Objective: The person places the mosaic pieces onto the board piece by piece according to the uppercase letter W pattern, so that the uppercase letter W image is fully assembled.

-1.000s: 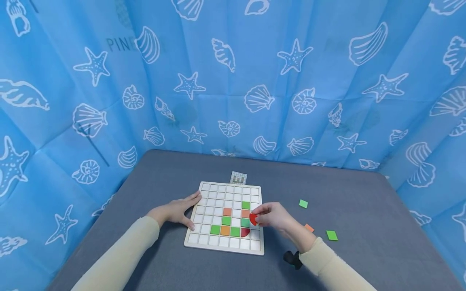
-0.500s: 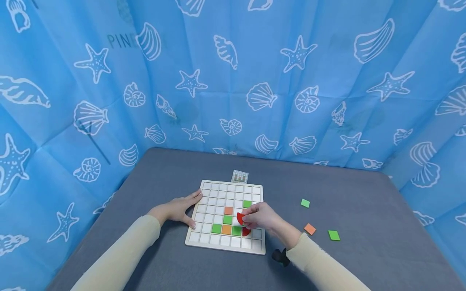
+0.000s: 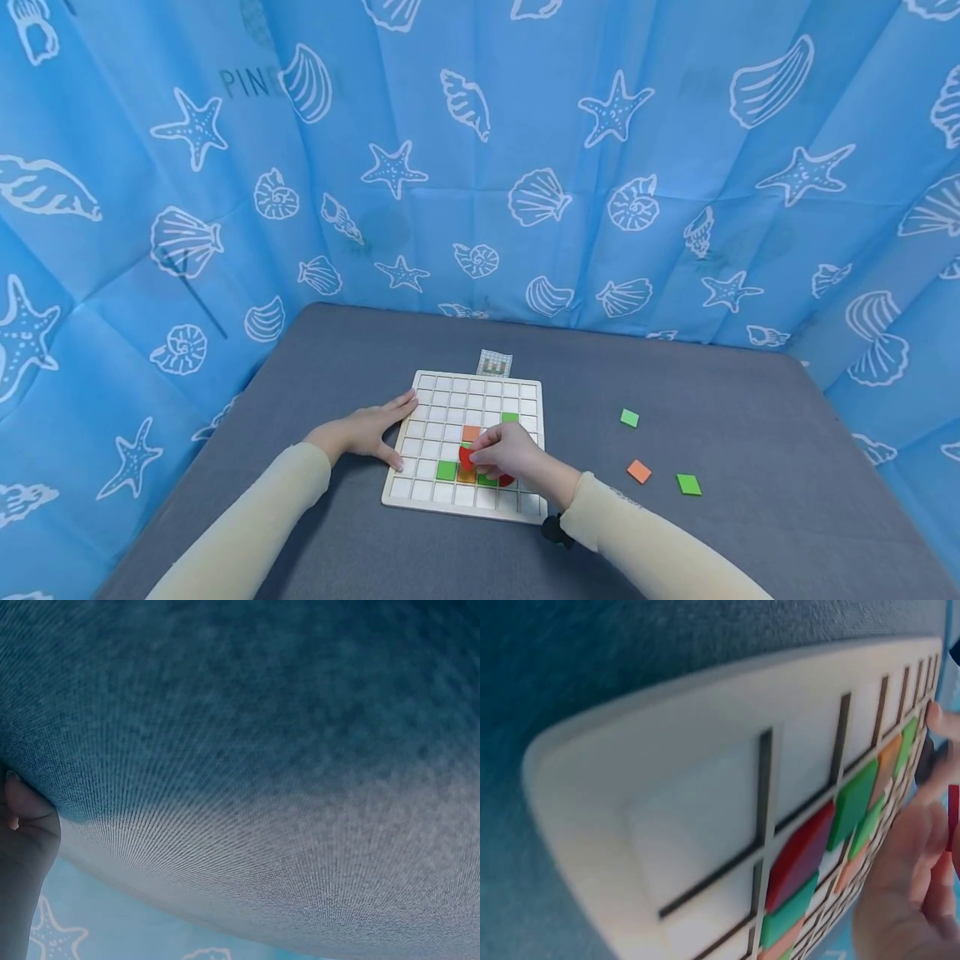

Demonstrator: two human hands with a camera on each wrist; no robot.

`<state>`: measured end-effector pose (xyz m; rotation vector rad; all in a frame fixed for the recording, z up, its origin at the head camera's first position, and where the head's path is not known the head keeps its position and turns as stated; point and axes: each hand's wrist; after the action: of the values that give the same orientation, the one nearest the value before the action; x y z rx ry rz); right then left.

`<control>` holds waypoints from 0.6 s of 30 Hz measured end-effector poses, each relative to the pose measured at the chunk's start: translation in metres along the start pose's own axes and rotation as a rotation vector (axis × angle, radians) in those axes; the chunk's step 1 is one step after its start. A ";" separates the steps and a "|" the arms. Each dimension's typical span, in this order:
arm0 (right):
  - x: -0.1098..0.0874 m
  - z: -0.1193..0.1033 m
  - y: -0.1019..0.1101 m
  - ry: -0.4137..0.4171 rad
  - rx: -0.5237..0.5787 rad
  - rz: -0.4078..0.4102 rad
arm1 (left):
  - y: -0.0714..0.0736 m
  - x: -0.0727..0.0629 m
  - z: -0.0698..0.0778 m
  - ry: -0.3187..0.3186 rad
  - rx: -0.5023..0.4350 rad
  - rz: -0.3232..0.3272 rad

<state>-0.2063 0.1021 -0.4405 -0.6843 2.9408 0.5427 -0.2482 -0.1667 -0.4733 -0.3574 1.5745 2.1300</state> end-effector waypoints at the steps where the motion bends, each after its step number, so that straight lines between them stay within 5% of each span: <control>1: 0.001 0.000 -0.002 0.004 -0.010 0.004 | 0.000 0.001 0.000 0.000 0.001 0.001; 18: 0.020 -0.002 -0.036 0.084 -0.094 -0.003 | -0.002 0.005 -0.001 0.013 0.005 0.001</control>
<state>-0.2081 0.0635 -0.4529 -0.7387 3.0073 0.6718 -0.2512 -0.1662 -0.4774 -0.3695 1.5873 2.1276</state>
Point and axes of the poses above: each hand's wrist, its own x-axis towards the middle knuckle, its own y-axis out of the back of the hand, z = x × y, and after that the axes turned 14 degrees about y, right-handed
